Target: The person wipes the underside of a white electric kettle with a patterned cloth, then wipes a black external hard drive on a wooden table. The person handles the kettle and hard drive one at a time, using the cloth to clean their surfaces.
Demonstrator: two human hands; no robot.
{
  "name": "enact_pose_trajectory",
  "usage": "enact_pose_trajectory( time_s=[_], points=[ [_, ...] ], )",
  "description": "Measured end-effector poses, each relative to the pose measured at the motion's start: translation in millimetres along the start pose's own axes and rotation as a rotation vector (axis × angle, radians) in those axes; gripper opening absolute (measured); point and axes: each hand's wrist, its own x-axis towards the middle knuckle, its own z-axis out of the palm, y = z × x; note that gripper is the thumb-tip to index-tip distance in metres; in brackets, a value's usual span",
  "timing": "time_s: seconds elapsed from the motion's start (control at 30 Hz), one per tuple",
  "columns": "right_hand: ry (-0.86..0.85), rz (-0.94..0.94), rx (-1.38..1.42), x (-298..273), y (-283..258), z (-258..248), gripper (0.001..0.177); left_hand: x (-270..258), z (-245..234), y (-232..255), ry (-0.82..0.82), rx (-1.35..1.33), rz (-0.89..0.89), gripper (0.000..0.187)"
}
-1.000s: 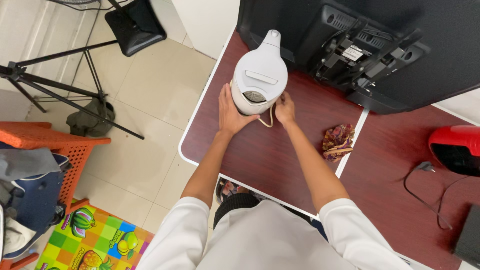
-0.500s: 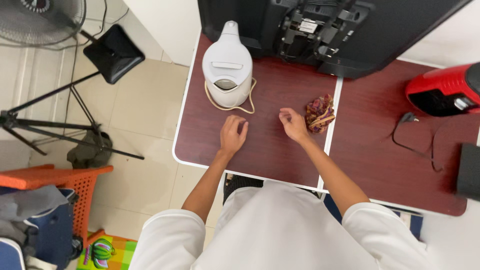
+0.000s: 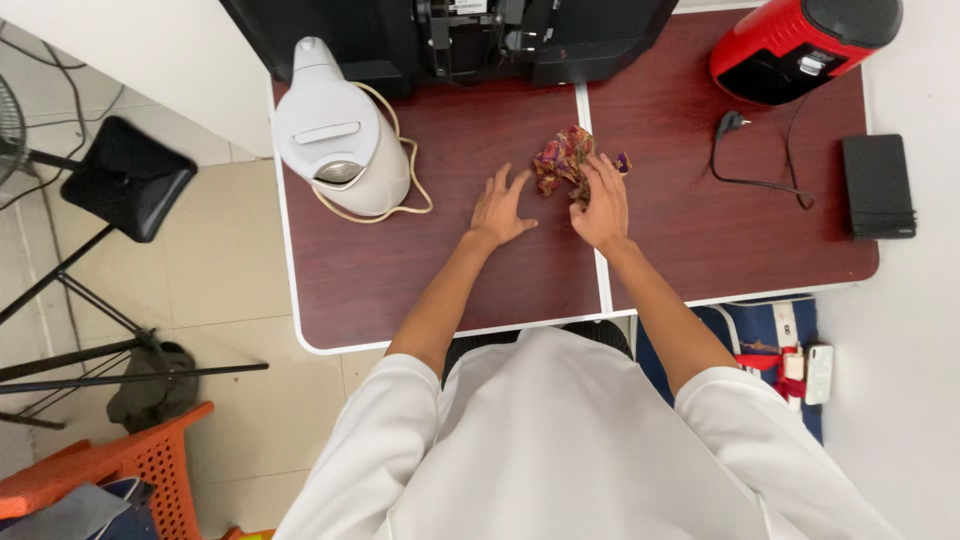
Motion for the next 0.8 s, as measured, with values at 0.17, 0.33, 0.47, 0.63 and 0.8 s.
enact_pose_trajectory(
  time_s=[0.17, 0.33, 0.47, 0.63, 0.8],
  points=[
    [-0.017, 0.099, -0.048, -10, 24, 10, 0.067, 34, 10, 18, 0.015, -0.125, -0.119, 0.113],
    [0.110, 0.506, 0.097, -8, 45, 22, 0.062, 68, 32, 15, 0.074, -0.262, -0.187, 0.102],
    [0.098, 0.715, 0.120, -11, 58, 24, 0.073, 87, 49, 13, 0.131, -0.225, -0.203, 0.073],
    [0.107, 0.957, 0.825, -11, 69, 30, 0.082, 83, 56, 28, 0.129, -0.264, -0.036, 0.028],
    [0.024, 0.814, 1.532, -22, 72, 27, 0.041, 53, 53, 72, 0.038, -0.214, 0.314, 0.033]
  ],
)
